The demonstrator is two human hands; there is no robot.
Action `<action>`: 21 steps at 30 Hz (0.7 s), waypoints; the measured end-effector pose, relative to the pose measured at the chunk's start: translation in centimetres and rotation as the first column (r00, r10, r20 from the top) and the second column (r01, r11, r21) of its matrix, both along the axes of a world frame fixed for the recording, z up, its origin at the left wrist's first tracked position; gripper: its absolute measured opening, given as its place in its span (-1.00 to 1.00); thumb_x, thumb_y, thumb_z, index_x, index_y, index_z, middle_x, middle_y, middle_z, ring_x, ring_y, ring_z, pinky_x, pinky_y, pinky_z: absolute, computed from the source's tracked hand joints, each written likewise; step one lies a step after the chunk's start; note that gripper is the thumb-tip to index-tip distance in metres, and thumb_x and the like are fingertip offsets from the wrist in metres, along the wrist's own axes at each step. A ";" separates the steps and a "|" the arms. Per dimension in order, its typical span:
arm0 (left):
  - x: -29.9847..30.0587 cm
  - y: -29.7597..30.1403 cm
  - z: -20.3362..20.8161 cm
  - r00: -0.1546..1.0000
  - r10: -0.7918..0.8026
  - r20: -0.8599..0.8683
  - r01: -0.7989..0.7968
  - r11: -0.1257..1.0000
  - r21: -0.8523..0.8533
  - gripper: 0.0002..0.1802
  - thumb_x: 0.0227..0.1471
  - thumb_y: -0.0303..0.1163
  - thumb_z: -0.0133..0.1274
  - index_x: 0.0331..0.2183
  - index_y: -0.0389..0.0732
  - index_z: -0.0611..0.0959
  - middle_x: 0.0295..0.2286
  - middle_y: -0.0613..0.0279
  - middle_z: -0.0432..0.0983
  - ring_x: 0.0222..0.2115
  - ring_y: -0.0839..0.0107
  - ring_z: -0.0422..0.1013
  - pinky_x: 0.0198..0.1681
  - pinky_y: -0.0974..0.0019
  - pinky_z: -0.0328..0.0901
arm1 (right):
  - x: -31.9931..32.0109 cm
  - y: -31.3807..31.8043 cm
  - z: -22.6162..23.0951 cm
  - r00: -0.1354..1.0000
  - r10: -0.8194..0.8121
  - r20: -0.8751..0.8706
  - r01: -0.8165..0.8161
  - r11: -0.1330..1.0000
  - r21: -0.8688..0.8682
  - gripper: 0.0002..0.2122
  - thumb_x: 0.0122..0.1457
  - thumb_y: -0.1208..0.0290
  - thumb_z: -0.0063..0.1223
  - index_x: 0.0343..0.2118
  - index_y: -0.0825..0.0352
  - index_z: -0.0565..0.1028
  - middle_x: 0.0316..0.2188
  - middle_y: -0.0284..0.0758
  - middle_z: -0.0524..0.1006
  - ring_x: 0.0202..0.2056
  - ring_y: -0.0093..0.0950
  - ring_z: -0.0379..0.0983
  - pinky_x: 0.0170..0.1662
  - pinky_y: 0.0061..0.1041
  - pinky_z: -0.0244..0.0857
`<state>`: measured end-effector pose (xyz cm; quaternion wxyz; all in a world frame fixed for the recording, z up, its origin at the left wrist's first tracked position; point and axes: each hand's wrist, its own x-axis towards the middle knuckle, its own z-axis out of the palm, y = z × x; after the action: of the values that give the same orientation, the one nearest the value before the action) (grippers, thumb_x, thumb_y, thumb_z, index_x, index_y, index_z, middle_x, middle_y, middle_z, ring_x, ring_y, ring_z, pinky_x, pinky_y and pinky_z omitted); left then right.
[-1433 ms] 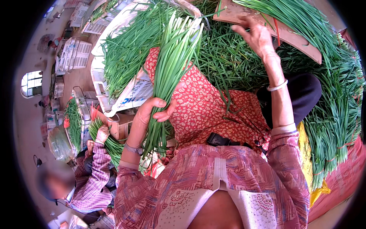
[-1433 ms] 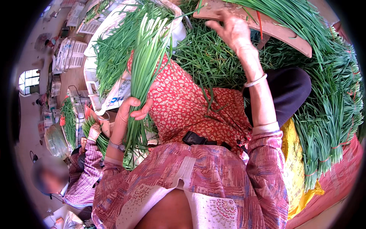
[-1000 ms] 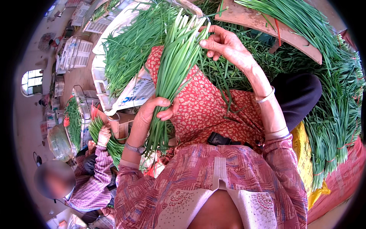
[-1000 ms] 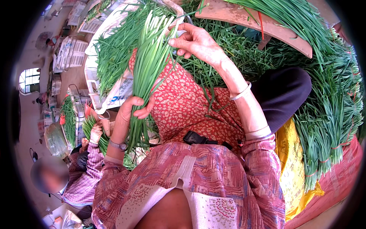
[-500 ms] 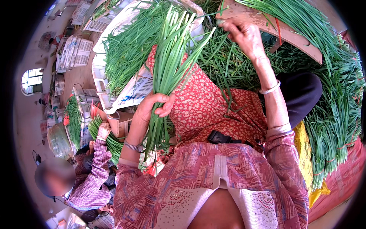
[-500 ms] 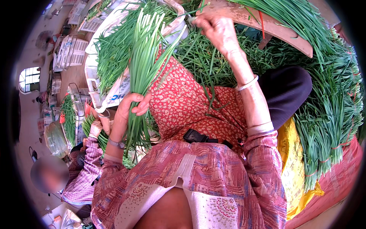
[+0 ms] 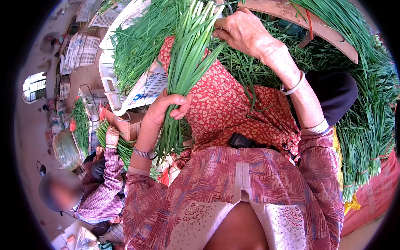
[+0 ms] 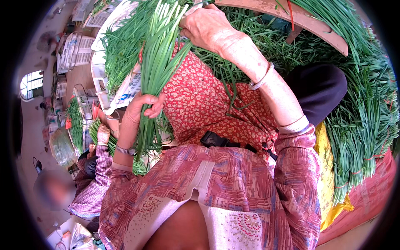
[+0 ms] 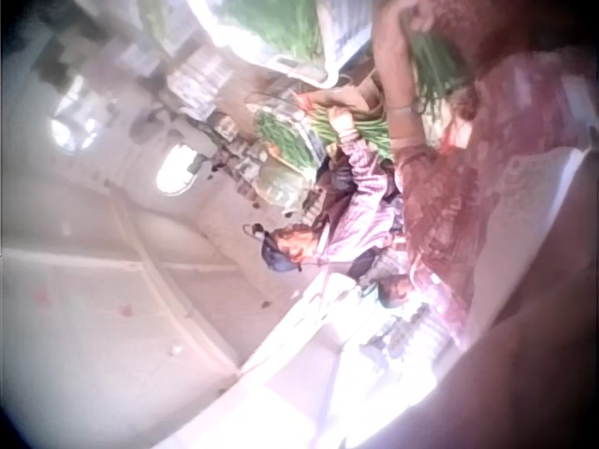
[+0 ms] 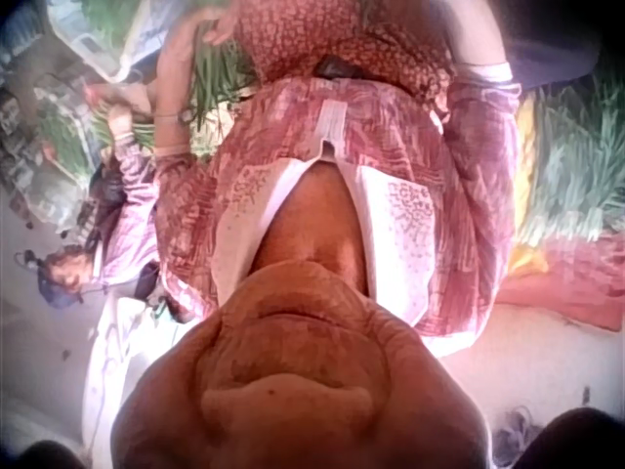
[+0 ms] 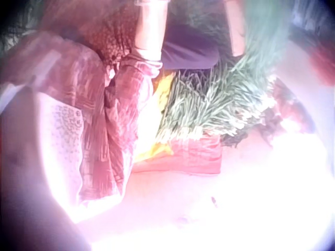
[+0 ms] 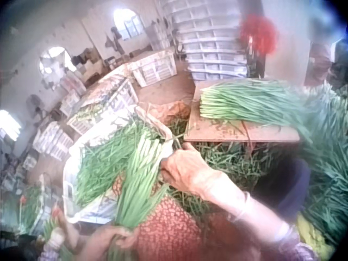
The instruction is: The person gathers green stalks from a crate, aligns them into a bunch, and ties the bunch together with a red string by hand.
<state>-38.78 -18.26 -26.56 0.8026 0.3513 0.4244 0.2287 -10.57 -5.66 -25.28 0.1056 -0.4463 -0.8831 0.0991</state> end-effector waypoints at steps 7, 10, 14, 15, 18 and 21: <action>-1.5 -1.1 -0.2 0.997 0.029 0.068 -0.026 0.999 -0.048 -0.64 -0.01 -0.38 0.07 -0.16 -0.31 0.43 -0.65 0.29 0.31 -0.81 0.64 0.13 -0.74 0.52 0.05 | 7.2 3.9 -2.9 0.922 -0.281 -0.266 0.373 0.828 0.419 -0.80 0.15 0.25 0.05 -0.52 0.23 0.53 -0.64 -0.19 0.51 -0.51 -0.16 0.49 -0.22 -0.19 0.32; -1.4 -0.5 -0.1 0.981 0.142 0.133 -0.136 0.989 -0.053 -0.64 0.06 -0.38 0.05 -0.10 -0.30 0.41 -0.66 0.33 0.27 -0.80 0.64 0.13 -0.73 0.52 0.06 | 14.5 5.2 -4.9 0.773 -0.630 0.077 0.596 0.762 0.254 -0.73 0.12 0.11 0.11 -0.26 0.19 0.60 -0.52 -0.20 0.60 -0.43 -0.23 0.58 -0.16 -0.18 0.39; 0.8 1.7 1.8 0.979 0.159 0.125 -0.171 0.981 0.091 -0.25 0.08 -0.40 0.03 0.25 -0.26 0.16 -0.66 0.37 0.24 -0.80 0.65 0.11 -0.72 0.51 0.07 | 7.7 2.2 -5.2 0.893 -0.433 -0.124 0.394 0.884 -0.253 -0.14 0.08 -0.33 0.00 0.09 0.51 0.33 0.00 0.16 0.44 0.10 -0.03 0.37 0.21 -0.22 0.18; 1.5 2.4 2.5 0.980 0.166 0.112 -0.182 0.973 0.145 -0.18 0.08 -0.40 0.04 0.29 -0.25 0.08 -0.66 0.38 0.23 -0.80 0.65 0.10 -0.72 0.51 0.07 | 5.1 -0.2 -2.7 0.818 -0.375 -0.437 0.203 0.897 -0.392 -0.09 0.09 -0.31 0.03 0.21 0.52 0.21 0.07 0.09 0.41 0.13 -0.05 0.33 0.17 -0.27 0.23; 7.4 5.6 4.6 0.989 0.139 0.060 -0.150 0.947 0.284 -0.37 0.04 -0.45 0.09 0.16 -0.32 0.34 -0.66 0.39 0.30 -0.78 0.64 0.17 -0.70 0.50 0.12 | 2.0 -1.0 -0.6 0.348 -0.329 -0.878 -0.364 0.816 -0.450 -0.11 0.07 -0.20 0.18 0.26 0.43 0.15 0.04 -0.10 0.45 0.01 -0.32 0.40 0.03 -0.36 0.32; 12.5 7.6 4.9 0.960 0.196 -0.198 -0.071 0.858 0.508 -0.68 -0.01 -0.51 0.15 -0.16 -0.34 0.56 -0.64 0.34 0.42 -0.74 0.58 0.29 -0.66 0.48 0.21 | 1.2 -2.5 4.1 0.103 -0.285 -0.953 -0.350 0.886 -0.303 -0.25 0.05 -0.03 0.30 0.16 0.38 0.25 -0.02 -0.18 0.46 -0.05 -0.48 0.40 -0.01 -0.44 0.34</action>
<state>-26.32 -10.65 -21.64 0.6093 0.5404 0.4697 0.3408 -9.37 -8.15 -21.17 0.5571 -0.2524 -0.5377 0.5804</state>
